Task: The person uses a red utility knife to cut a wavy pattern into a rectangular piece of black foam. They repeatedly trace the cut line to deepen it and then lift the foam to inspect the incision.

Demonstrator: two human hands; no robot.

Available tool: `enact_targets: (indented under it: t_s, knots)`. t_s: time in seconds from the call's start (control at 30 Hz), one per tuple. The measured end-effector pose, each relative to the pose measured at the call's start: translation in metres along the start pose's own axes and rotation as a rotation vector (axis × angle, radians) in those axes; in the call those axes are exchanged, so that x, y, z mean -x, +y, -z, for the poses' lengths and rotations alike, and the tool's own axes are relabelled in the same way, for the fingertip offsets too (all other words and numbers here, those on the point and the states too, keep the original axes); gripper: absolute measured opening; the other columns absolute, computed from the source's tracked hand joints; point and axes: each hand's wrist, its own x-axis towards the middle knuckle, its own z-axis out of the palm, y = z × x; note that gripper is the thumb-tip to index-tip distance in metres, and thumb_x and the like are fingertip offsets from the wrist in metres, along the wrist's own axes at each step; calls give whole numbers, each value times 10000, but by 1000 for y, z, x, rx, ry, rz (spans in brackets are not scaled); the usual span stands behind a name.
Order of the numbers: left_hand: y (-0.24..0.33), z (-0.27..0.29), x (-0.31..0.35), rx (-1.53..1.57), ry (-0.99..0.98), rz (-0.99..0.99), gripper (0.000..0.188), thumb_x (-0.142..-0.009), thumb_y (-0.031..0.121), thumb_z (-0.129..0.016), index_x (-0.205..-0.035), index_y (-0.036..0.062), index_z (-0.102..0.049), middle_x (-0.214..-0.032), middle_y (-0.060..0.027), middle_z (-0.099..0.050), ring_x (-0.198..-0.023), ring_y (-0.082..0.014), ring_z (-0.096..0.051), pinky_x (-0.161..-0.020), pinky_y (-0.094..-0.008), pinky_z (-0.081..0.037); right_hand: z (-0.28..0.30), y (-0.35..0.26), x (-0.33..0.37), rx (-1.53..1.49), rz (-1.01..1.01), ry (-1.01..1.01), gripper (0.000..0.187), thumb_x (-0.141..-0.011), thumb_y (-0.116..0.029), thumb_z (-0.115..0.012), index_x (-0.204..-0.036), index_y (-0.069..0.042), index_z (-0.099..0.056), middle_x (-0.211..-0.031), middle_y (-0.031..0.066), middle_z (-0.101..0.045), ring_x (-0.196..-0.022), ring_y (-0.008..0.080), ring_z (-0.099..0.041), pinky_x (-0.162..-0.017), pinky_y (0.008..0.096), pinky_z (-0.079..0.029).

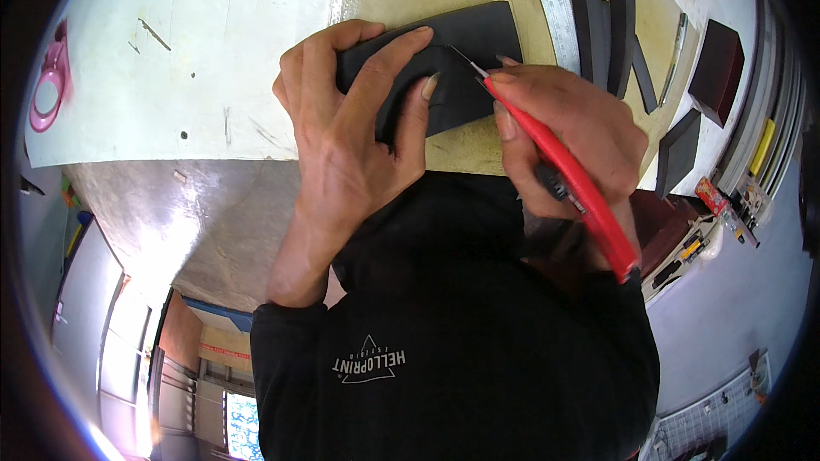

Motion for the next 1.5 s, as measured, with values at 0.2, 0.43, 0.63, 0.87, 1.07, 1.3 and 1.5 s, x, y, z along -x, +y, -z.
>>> enact_targets:
  t_s: [0.2, 0.43, 0.63, 0.87, 1.07, 1.3, 1.5]
  knots:
    - [-1, -1, 1, -31, -2, -7, 385, -790, 76, -809, -1171, 122, -773, -1157, -112, -651, -1084, -284, -574, -993, -402, -398, -12, -10, 14, 51, -49, 65, 517, -663, 46, -806, -1165, 40, -680, -912, 171, -720, -842, 322, -758, -864, 446, -635]
    - [-3, -3, 2, -41, 22, -21, 364, -795, 104, -815, -1157, 125, -779, -1147, -100, -657, -1081, -272, -574, -988, -408, -397, -25, -18, 21, 119, -79, 144, 394, -737, 52, -780, -1122, 70, -697, -978, 224, -730, -910, 345, -769, -878, 453, -638]
    - [-2, -3, 1, -46, 21, -19, 347, -804, 105, -807, -1148, 129, -785, -1138, -100, -666, -1071, -268, -583, -981, -400, -397, -30, -27, 28, 144, -111, 160, 328, -780, 62, -740, -1103, 86, -697, -981, 247, -724, -921, 372, -765, -876, 466, -642]
    - [-4, -4, 2, -61, 29, -31, 343, -808, 96, -801, -1148, 129, -786, -1140, -99, -674, -1080, -271, -586, -986, -405, -398, -36, -29, 31, 144, -114, 178, 326, -791, 75, -719, -1113, 104, -681, -990, 259, -715, -952, 391, -759, -882, 484, -640]
    - [-2, -5, 2, -47, 29, -16, 343, -807, 94, -801, -1148, 127, -786, -1141, -100, -675, -1089, -273, -582, -989, -407, -397, -42, -33, 36, 157, -141, 206, 297, -824, 70, -713, -1115, 102, -661, -1005, 282, -715, -992, 407, -755, -903, 493, -630]
    - [-3, -5, 3, -49, 25, -19, 339, -817, 87, -791, -1153, 123, -784, -1145, -100, -669, -1093, -273, -575, -993, -404, -396, -38, -34, 43, 122, -152, 167, 313, -828, 63, -726, -1130, 102, -651, -1027, 295, -718, -1006, 411, -752, -916, 491, -623]
    - [-3, -2, 2, -33, 7, -26, 354, -823, 66, -780, -1174, 111, -770, -1156, -109, -657, -1097, -275, -564, -995, -404, -398, -13, -41, 20, 91, -183, 198, 262, -879, 47, -707, -1135, 67, -651, -1035, 284, -735, -1003, 387, -758, -880, 440, -630]
